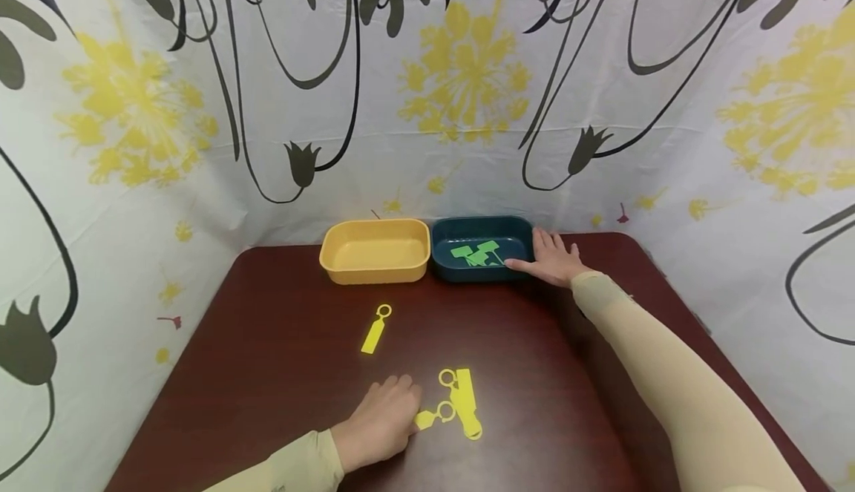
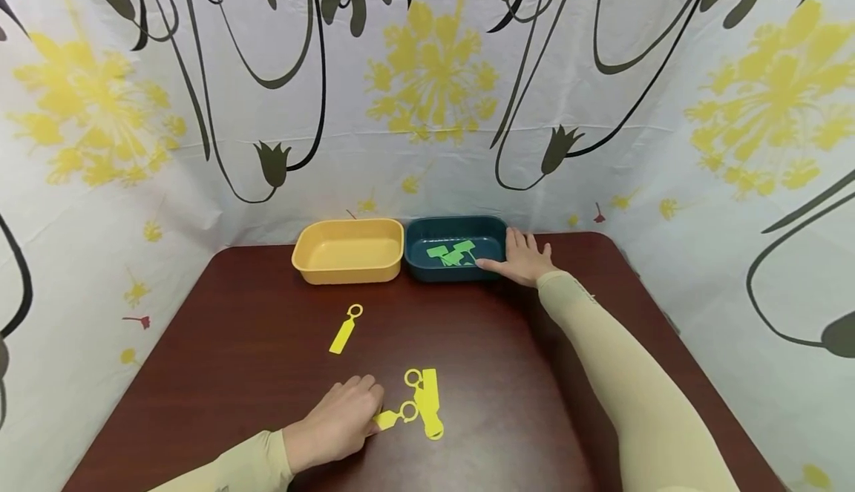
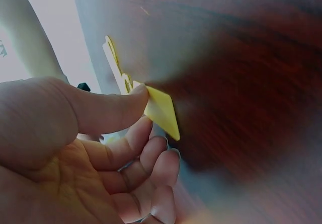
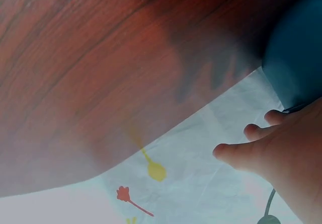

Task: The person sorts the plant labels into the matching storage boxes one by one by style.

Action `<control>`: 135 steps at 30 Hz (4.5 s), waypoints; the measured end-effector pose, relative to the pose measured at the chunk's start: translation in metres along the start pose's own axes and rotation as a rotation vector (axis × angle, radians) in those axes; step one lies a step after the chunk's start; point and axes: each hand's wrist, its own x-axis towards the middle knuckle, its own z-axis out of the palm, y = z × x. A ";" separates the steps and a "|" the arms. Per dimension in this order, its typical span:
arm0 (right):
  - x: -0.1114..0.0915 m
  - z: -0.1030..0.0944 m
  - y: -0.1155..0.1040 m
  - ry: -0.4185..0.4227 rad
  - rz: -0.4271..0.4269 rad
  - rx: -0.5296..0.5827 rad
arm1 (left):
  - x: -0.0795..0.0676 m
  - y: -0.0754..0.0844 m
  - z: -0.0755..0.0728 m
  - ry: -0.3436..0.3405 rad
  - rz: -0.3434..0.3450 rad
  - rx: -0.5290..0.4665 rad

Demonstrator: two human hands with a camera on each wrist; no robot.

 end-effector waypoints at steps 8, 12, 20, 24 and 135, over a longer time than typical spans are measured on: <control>-0.002 -0.003 0.000 -0.029 0.016 -0.007 | 0.000 0.002 0.005 0.060 0.028 -0.084; 0.001 -0.005 -0.004 -0.033 0.022 0.002 | 0.000 -0.004 0.002 0.064 0.039 -0.235; 0.004 -0.010 -0.008 -0.025 0.031 -0.009 | 0.007 -0.007 -0.005 0.086 0.078 -0.307; 0.003 -0.009 -0.006 -0.030 0.031 -0.019 | 0.009 -0.006 -0.009 0.105 0.088 -0.306; 0.002 -0.014 -0.015 -0.087 0.041 -0.029 | 0.178 -0.241 -0.064 0.210 -0.532 -0.032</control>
